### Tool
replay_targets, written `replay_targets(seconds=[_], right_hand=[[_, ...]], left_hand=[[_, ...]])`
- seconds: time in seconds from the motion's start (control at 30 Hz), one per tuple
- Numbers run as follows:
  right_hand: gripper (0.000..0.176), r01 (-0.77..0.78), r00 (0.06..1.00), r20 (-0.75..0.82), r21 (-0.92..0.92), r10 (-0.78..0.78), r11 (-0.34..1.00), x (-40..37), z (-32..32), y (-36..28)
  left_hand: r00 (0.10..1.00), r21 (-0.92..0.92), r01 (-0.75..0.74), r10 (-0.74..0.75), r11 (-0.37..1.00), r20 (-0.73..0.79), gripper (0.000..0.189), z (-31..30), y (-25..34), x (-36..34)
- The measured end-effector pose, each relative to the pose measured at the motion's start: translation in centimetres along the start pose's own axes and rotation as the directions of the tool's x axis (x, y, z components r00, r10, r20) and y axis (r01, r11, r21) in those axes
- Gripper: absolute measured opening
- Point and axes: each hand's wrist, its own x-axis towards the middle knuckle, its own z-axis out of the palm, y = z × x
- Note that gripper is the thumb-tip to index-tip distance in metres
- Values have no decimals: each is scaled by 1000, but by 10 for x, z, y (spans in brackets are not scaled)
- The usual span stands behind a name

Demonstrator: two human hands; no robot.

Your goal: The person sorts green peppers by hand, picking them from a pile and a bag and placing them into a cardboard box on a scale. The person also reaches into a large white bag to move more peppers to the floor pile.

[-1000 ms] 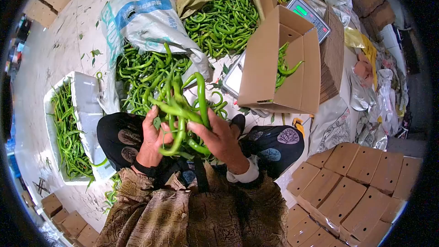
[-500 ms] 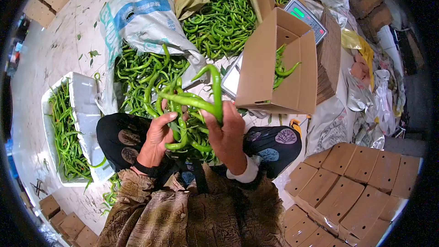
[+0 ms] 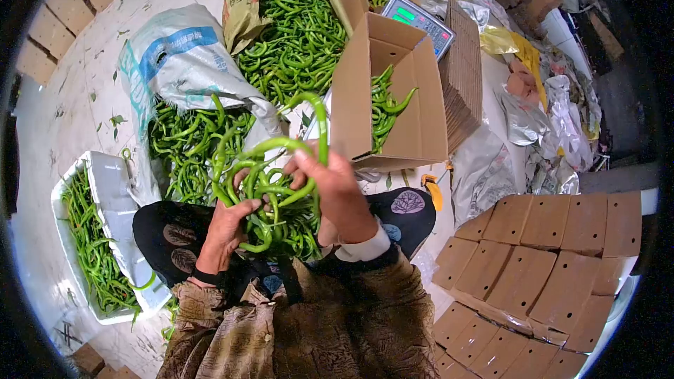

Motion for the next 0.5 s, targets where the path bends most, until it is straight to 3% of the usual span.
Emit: replay_targets(seconds=[0.07, 0.1, 0.2, 0.23, 0.33, 0.37, 0.5], right_hand=[[19, 48, 994, -112, 286, -16, 957, 4, -12, -5], [20, 6, 999, -34, 465, 11, 885, 15, -35, 7], [25, 19, 996, -88, 538, 33, 843, 16, -42, -4], [24, 18, 1000, -21, 617, -6, 787, 16, -47, -2], [27, 83, 997, -50, 654, -67, 752, 8, -49, -8], [31, 104, 992, -14, 668, -128, 737, 6, -54, -7], [35, 160, 975, 23, 612, -220, 775, -7, -52, -20]], left_hand=[[993, -136, 110, -103, 985, 59, 70, -11, -2, 5], [994, -209, 102, -93, 973, 52, 70, -12, -3, 6], [999, -360, 28, -18, 932, 31, 67, -15, -10, 8], [999, -395, 40, -25, 918, 43, 63, -18, -9, 7], [997, -525, -34, -4, 851, -71, 56, -24, -10, 10], [999, -549, -6, -15, 836, -35, 51, -29, -9, 10], [990, -497, -82, 11, 864, -144, 50, -34, -5, 14]])
